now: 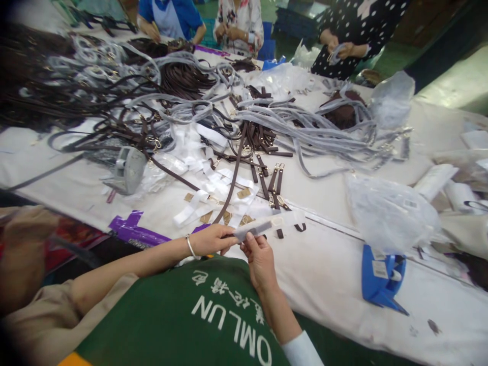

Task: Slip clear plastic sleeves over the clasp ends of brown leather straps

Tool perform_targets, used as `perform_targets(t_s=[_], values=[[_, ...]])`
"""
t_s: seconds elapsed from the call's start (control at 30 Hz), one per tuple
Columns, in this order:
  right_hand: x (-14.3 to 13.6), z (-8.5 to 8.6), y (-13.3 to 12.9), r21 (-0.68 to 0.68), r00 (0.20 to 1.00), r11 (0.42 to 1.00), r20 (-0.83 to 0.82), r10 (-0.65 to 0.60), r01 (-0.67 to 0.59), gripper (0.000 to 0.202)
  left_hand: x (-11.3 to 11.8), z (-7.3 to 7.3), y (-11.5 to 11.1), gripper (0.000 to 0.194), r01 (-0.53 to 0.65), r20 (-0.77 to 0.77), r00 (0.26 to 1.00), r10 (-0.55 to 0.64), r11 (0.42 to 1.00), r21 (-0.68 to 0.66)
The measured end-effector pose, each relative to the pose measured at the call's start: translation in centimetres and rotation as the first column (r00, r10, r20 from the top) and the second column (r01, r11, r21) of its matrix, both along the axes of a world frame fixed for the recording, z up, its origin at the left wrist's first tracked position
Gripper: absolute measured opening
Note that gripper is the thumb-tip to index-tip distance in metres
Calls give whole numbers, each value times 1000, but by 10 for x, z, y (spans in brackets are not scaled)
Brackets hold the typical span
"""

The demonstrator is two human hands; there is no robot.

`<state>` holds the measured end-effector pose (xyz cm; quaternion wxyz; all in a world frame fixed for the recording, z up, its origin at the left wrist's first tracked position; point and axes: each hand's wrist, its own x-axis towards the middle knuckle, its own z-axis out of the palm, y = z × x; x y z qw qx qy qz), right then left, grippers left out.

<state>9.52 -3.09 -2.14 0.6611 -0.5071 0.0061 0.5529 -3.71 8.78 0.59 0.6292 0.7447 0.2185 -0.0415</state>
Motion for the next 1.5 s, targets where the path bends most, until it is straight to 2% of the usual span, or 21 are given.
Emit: perform_targets(t_s=[0.1,0.2,0.33,0.53,0.77,0.83,0.93,1.03,1.13,1.23,1.33,1.43,1.5], values=[[6,2,-3,18,999,999,1,-32,32,23,4,-2,2,31,85,47,995,-84,996,-28],[14,0,-8,-15,996,996,17,-82,82,21,-3,-3,4,37,142,74,988,-138,988,-55],[11,-6,-14,-41,998,998,38,-42,44,21,-9,-2,1,51,86,58,994,-90,994,63],[2,-9,-12,-27,986,986,-30,165,-165,26,2,-2,-6,57,-2,28,1000,-2,990,144],[3,-11,-13,0,980,982,-62,190,-190,28,7,-5,-14,58,-19,57,998,1,951,307],[2,-10,-13,9,985,985,-31,172,-171,28,8,-6,-15,56,-38,69,997,20,962,271],[2,-8,-12,34,990,990,27,138,-138,28,9,-7,-14,48,-31,111,994,25,998,52],[5,-8,-13,39,999,998,32,44,-45,24,7,-9,-11,53,12,151,989,4,994,-106],[5,-10,-15,2,1000,1000,17,-8,8,24,2,-9,-8,56,17,100,995,-11,998,-57],[1,-12,-15,13,991,992,41,125,-126,24,1,-8,-9,54,4,74,997,-5,1000,20],[-1,-11,-14,21,975,980,99,197,-200,21,3,-8,-8,58,39,70,997,-39,999,-9],[5,-9,-13,-13,991,997,109,72,-71,19,2,-9,-3,66,95,92,991,-98,995,43],[11,-9,-14,-31,992,999,125,-21,25,21,-1,-11,1,60,115,93,988,-126,987,116]])
